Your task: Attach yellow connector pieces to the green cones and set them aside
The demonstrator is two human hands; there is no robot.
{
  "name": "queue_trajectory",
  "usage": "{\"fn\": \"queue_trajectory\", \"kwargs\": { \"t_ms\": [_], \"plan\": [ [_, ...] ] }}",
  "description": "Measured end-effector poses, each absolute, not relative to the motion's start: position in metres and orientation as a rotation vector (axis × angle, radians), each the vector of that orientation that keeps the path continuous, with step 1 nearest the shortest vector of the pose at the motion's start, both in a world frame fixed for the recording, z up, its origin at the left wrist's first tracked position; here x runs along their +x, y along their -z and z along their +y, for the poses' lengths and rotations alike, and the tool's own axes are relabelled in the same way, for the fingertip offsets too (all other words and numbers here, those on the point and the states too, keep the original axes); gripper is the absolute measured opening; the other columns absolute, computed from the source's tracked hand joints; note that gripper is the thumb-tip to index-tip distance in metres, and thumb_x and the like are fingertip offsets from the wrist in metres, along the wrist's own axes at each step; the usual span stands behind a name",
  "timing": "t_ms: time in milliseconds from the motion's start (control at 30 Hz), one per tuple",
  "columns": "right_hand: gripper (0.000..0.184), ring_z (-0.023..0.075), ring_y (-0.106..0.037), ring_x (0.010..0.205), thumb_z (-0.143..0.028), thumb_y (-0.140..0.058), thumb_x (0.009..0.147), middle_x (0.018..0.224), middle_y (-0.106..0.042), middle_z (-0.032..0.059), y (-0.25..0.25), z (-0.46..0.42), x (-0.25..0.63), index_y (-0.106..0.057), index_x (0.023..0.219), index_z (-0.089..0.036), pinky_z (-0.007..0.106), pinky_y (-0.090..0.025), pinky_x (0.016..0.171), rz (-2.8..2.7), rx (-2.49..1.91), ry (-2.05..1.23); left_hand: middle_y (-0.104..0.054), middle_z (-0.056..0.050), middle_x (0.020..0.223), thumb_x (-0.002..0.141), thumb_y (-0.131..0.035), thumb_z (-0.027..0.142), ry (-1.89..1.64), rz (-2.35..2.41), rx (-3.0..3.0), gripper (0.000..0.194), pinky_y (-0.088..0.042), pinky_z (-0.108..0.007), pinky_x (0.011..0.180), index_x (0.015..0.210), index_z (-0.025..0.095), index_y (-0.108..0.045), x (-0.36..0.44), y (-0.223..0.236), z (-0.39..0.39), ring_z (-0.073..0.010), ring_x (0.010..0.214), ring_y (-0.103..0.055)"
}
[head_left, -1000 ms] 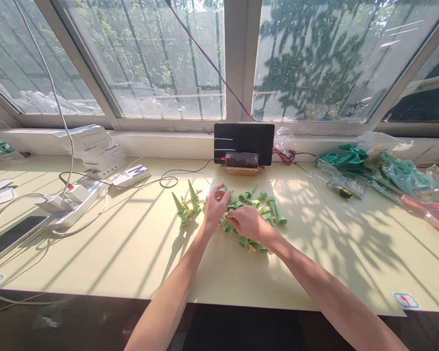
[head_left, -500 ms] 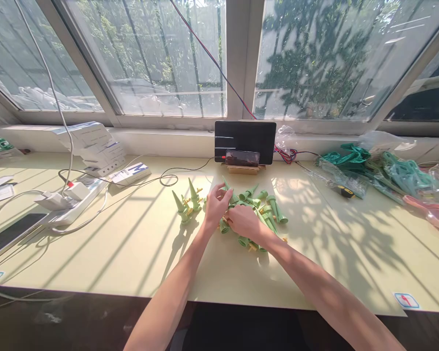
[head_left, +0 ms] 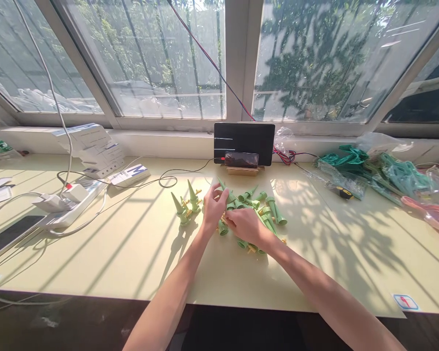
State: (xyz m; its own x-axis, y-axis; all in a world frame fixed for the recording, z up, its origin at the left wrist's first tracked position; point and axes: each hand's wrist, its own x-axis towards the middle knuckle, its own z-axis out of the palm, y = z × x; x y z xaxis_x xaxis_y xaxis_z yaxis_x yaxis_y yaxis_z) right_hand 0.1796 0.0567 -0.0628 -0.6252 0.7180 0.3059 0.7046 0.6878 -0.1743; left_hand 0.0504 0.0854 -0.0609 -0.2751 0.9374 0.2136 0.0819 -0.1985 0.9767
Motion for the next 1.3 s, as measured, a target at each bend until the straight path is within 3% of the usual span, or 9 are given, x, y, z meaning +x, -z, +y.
{"fn": "queue_trajectory", "kwargs": {
  "t_ms": [100, 200, 333, 533, 733, 1300],
  "plan": [
    [0.024, 0.0103, -0.047, 0.053, -0.013, -0.045, 0.092, 0.062, -0.057, -0.0004, 0.066, 0.055, 0.191, -0.057, 0.072, -0.017, 0.025, -0.024, 0.051, -2.376, -0.963, -0.042, -0.056, 0.003, 0.070, 0.079, -0.066, 0.045, -1.551, 1.280, 1.201, 0.046, -0.034, -0.019, 0.042, 0.114, 0.018, -0.057, 0.050, 0.061, 0.086, -0.0056, 0.046, -0.043],
    [0.017, 0.0095, -0.049, 0.056, -0.016, -0.046, 0.095, 0.067, -0.057, -0.0006, 0.068, 0.058, 0.207, -0.058, 0.082, -0.018, 0.023, -0.031, 0.053, -2.154, -0.831, -0.069, -0.054, 0.004, 0.069, 0.078, -0.068, 0.045, -1.539, 1.248, 1.181, 0.045, -0.034, -0.019, 0.042, 0.112, 0.018, -0.057, 0.051, 0.060, 0.085, -0.0050, 0.046, -0.042],
    [0.014, 0.0109, -0.049, 0.059, -0.023, -0.047, 0.097, 0.073, -0.053, 0.0007, 0.073, 0.068, 0.227, -0.055, 0.087, -0.019, 0.023, -0.037, 0.054, -1.881, -0.934, -0.107, -0.053, 0.003, 0.071, 0.077, -0.071, 0.044, -1.476, 1.212, 1.177, 0.045, -0.031, -0.018, 0.040, 0.112, 0.018, -0.059, 0.056, 0.057, 0.080, -0.0049, 0.047, -0.041],
    [0.017, 0.0174, -0.058, 0.086, -0.029, -0.041, 0.100, 0.109, -0.053, 0.0111, 0.088, 0.079, 0.233, -0.055, 0.096, -0.020, 0.027, -0.048, 0.061, -1.758, -1.063, -0.194, -0.051, 0.003, 0.075, 0.077, -0.071, 0.045, -1.368, 1.127, 1.230, 0.048, -0.030, -0.018, 0.039, 0.116, 0.020, -0.059, 0.062, 0.056, 0.076, -0.0042, 0.048, -0.041],
    [0.015, 0.0172, -0.060, 0.081, -0.031, -0.042, 0.100, 0.089, -0.061, 0.0050, 0.093, 0.079, 0.232, -0.052, 0.098, -0.021, 0.028, -0.050, 0.065, -1.714, -1.047, -0.337, -0.051, 0.001, 0.079, 0.078, -0.070, 0.045, -1.277, 1.091, 1.281, 0.047, -0.031, -0.017, 0.040, 0.119, 0.021, -0.061, 0.065, 0.056, 0.074, -0.0037, 0.050, -0.039],
    [0.018, 0.0137, -0.056, 0.070, -0.035, -0.046, 0.100, 0.086, -0.059, 0.0030, 0.093, 0.074, 0.229, -0.053, 0.091, -0.020, 0.026, -0.048, 0.061, -1.727, -1.023, -0.380, -0.054, 0.000, 0.081, 0.080, -0.069, 0.045, -1.210, 1.044, 1.391, 0.046, -0.032, -0.018, 0.041, 0.120, 0.023, -0.062, 0.068, 0.059, 0.069, -0.0046, 0.050, -0.042]
  ]
}}
